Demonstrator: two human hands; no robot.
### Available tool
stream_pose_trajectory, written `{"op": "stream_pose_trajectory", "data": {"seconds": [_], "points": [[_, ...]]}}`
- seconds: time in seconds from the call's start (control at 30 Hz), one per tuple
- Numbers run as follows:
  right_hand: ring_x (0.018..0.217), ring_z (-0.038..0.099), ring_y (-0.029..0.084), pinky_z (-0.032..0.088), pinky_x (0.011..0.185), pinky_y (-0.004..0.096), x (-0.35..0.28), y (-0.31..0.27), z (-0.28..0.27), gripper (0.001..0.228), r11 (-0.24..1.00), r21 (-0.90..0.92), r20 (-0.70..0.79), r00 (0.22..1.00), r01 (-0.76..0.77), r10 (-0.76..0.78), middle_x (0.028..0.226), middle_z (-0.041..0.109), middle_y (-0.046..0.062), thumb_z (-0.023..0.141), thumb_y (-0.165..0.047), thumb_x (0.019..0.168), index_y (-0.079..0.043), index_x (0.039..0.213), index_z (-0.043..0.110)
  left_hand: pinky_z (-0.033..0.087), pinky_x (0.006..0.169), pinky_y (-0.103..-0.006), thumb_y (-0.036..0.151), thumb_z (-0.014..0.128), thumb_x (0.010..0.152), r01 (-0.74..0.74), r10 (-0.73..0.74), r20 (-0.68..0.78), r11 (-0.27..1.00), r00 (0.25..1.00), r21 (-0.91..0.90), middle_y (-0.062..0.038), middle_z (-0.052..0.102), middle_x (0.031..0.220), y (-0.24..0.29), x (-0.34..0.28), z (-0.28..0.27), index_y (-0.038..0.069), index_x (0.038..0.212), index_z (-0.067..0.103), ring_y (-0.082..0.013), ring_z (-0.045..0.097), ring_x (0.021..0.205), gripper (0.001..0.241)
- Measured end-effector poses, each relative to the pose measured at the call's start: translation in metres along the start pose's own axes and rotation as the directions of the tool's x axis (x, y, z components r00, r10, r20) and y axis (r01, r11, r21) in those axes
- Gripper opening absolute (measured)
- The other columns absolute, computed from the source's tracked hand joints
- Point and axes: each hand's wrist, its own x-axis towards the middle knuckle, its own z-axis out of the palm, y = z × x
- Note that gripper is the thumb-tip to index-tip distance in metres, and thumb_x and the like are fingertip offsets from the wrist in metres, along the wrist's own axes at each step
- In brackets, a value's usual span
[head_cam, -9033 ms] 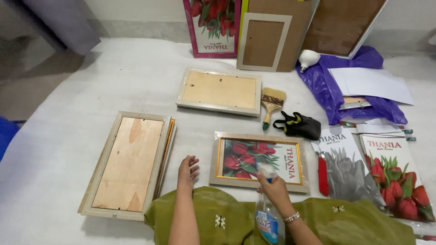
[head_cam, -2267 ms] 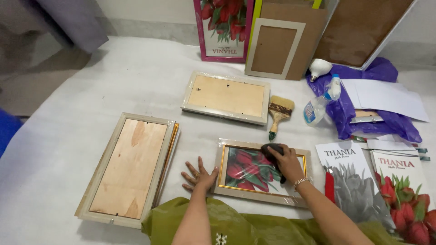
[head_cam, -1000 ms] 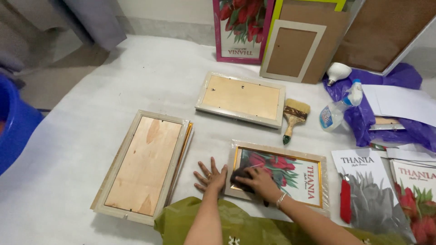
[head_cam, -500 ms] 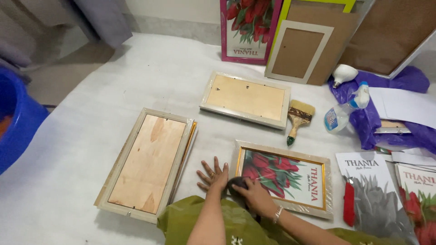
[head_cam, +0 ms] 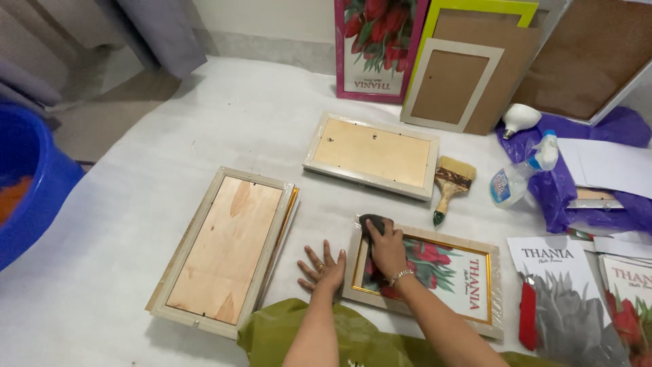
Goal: Cleaning the glass surfaces of various art frames using a cleaning solution and a cloth while organizing them on the floor.
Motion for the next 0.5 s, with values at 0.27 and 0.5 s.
{"op": "stream_pose_trajectory", "data": {"seconds": [0.27, 0.5], "points": [[0.093, 0.054, 0.032, 0.053, 0.083, 0.041, -0.129, -0.024, -0.083, 0.049, 0.923, 0.344, 0.247, 0.931, 0.175, -0.269, 0.134, 0.051, 0.01, 0.064, -0.016, 0.085, -0.029, 0.133, 0.065, -0.015, 0.119, -0.0663, 0.076, 0.016, 0.092, 0.011, -0.013, 0.086, 1.0, 0.996, 0.021, 0.004, -0.047, 0.161, 0.017, -0.049, -0.037, 0.045, 0.161, -0.016, -0.0364, -0.039, 0.149, 0.082], [0.084, 0.059, 0.028, 0.058, 0.065, 0.035, -0.071, -0.003, -0.04, 0.055, 0.927, 0.129, 0.151, 0.917, 0.351, -0.368, 0.132, 0.054, 0.013, 0.073, -0.022, 0.083, -0.031, 0.136, 0.063, -0.015, 0.117, -0.068, 0.075, 0.022, 0.092, 0.003, -0.004, 0.071, 1.0, 0.997, 0.016, 0.003, -0.046, 0.163, 0.009, -0.031, -0.021, 0.044, 0.161, -0.016, -0.0384, -0.039, 0.149, 0.085]]}}
